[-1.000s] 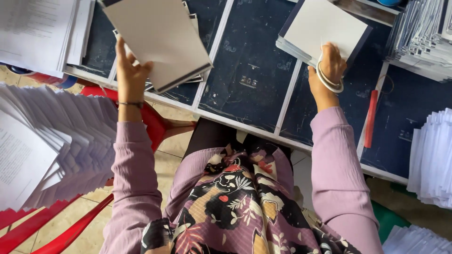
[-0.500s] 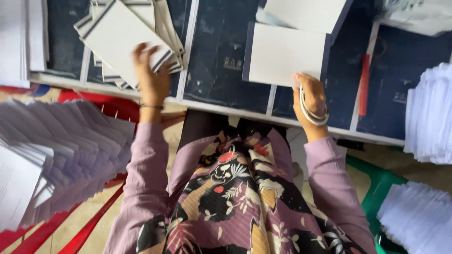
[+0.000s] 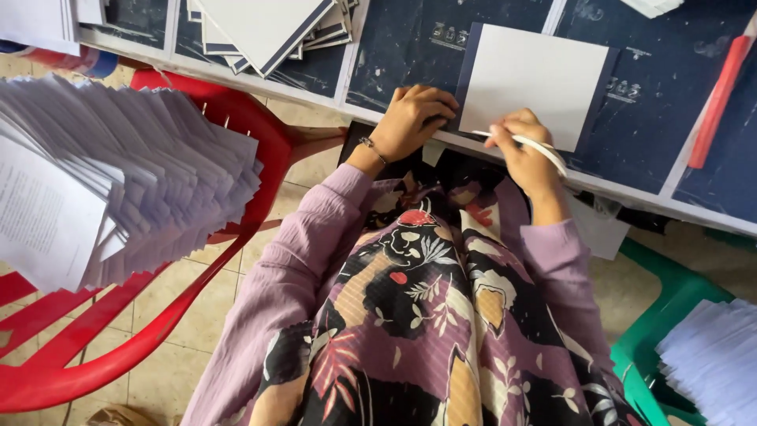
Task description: Applying adhesive strips to the edges of small cards to prepare them for packaging assembly.
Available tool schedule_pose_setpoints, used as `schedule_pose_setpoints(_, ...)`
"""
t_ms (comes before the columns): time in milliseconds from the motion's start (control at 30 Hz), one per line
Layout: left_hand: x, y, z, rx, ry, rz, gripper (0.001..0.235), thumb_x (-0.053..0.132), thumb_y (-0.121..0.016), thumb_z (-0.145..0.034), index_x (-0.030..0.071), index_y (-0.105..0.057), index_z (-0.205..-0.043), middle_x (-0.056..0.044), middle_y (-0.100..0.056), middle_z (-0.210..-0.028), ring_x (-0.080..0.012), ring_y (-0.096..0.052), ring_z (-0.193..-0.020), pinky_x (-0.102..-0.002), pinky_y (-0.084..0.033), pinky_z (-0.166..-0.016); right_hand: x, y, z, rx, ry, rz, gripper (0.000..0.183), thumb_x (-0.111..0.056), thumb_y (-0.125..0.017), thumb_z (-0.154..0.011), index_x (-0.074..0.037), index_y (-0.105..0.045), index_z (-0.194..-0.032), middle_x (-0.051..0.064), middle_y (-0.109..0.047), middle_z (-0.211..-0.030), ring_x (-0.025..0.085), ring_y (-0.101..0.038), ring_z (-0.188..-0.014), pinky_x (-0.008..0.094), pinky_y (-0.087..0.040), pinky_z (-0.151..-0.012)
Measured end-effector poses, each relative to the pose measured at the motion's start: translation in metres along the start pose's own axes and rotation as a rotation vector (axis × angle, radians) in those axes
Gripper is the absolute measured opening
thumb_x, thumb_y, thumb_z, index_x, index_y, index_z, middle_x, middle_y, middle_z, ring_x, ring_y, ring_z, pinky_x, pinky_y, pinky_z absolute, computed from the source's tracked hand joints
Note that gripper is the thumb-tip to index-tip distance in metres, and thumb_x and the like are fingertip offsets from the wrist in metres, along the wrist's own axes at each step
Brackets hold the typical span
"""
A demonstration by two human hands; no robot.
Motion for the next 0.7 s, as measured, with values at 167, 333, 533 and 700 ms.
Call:
schedule_pose_setpoints(167,-0.006,0.002,-0.004,0.003,0.048,0.075,0.004,0.026,-0.068,-0.097,0.026,-0.071,-0.100,0.013,-0.068,-0.116,-0.0185,-0.059,-0.110,-0.038,-0.034,-0.085,0.001,-0.029,-0.015,-0.006,-0.010,0.111,0.029,-0.019,-0.068,-0.110,-0.011,-0.075,-0.083,0.009,-0.058,-0.107,0.039,-0.061,-0.106,0.055,-0.049,-0.096)
schedule_pose_setpoints(333,-0.008,-0.005,-0.005,-0.021,0.076,0.071,0.005,0.028,-0.073,-0.093,0.029,-0.069,-0.097,0.015,-0.065,-0.117,-0.0192,-0.058,-0.108,-0.040,-0.034,-0.084,0.002,-0.039,-0.013,0.053,-0.052,0.304,0.032,-0.026,-0.071,-0.110,-0.007,-0.067,-0.084,0.006,-0.053,-0.110,0.037,-0.056,-0.109,0.055,-0.044,-0.090)
schedule_pose_setpoints(533,-0.007,-0.010,-0.007,-0.033,0.141,0.017,0.015,0.030,-0.080,-0.085,0.029,-0.067,-0.092,0.011,-0.063,-0.112,-0.0212,-0.056,-0.108,-0.040,-0.033,-0.087,0.015,-0.043,-0.015,0.049,-0.074,0.314,0.035,-0.024,-0.071,-0.108,-0.006,-0.062,-0.079,0.005,-0.049,-0.107,0.034,-0.052,-0.107,0.050,-0.038,-0.090)
schedule_pose_setpoints(700,-0.009,-0.019,-0.007,-0.002,0.169,-0.090,0.023,0.037,-0.084,-0.079,0.030,-0.063,-0.086,0.011,-0.058,-0.106,-0.0203,-0.053,-0.106,-0.041,-0.031,-0.087,0.032,-0.049,-0.015,0.050,-0.093,0.384,0.035,-0.024,-0.072,-0.104,-0.016,-0.064,-0.072,0.000,-0.046,-0.104,0.031,-0.051,-0.104,0.045,-0.037,-0.088)
Point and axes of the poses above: each hand's wrist, its own z-axis away from the middle knuckle, its own y-axis out of the back of the hand, x = y × z, the point moved 8 cm from there along -z, towards the middle knuckle
